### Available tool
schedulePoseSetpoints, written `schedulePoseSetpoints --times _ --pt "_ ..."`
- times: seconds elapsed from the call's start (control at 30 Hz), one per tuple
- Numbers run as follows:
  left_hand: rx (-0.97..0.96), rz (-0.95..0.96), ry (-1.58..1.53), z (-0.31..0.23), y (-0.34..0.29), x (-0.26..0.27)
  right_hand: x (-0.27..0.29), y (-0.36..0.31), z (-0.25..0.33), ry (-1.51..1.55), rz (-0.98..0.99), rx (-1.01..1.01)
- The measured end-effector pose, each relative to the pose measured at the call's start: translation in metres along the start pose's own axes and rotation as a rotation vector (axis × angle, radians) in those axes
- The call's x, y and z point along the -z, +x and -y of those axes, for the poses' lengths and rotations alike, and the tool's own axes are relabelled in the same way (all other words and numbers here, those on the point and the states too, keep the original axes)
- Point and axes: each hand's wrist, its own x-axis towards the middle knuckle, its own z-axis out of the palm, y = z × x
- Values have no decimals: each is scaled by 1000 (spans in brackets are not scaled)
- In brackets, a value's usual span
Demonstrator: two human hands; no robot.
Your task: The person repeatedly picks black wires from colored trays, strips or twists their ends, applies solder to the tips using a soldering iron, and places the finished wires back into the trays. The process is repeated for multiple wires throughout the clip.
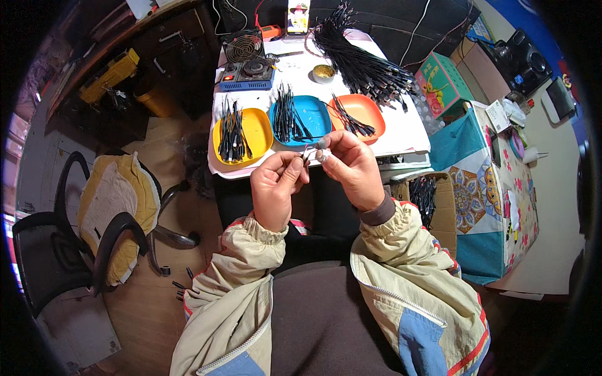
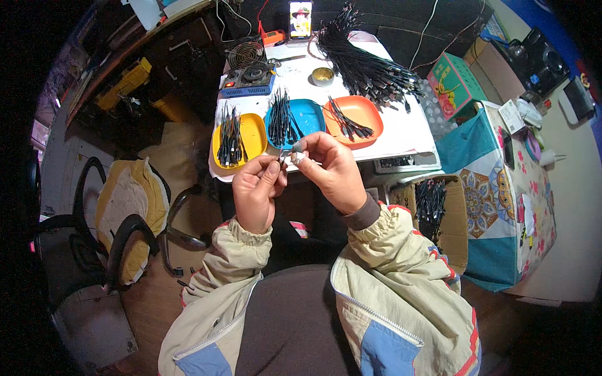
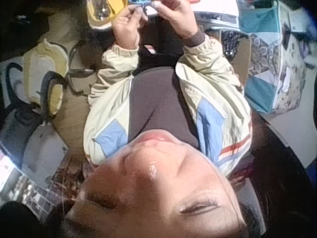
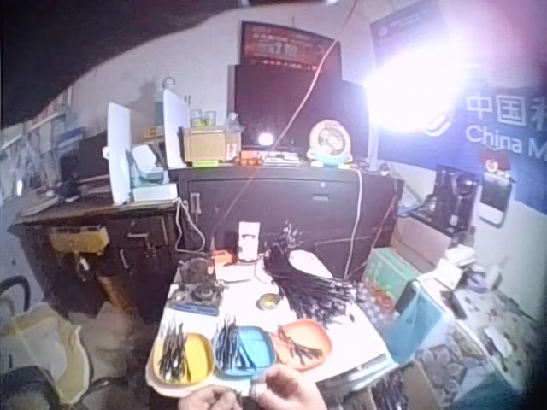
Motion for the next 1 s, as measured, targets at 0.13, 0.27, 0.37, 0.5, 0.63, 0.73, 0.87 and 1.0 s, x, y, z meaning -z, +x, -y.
schedulePoseSetpoints --times 0.13,0.27,0.37,0.5,0.63,0.73,0.87,1.0 --pt "65 24 -79 -1 -1 -4 2 1 -2 -75 48 33" --pt "44 46 -56 -1 -1 -5 3 2 -2 -186 39 88" --pt "-81 10 205 2 -3 -8 2 0 -2 -265 15 77" --pt "-646 -114 925 5 -4 -13 -2 -3 -6 -398 -47 166" --pt "-82 -11 98 4 -5 -9 -2 -1 -12 113 -4 -16" --pt "99 54 -233 4 -4 -3 -2 0 -17 477 62 -202" --pt "199 67 -349 7 0 3 -3 1 -18 543 56 -288" --pt "301 189 -426 4 3 10 2 2 -12 298 45 -198"
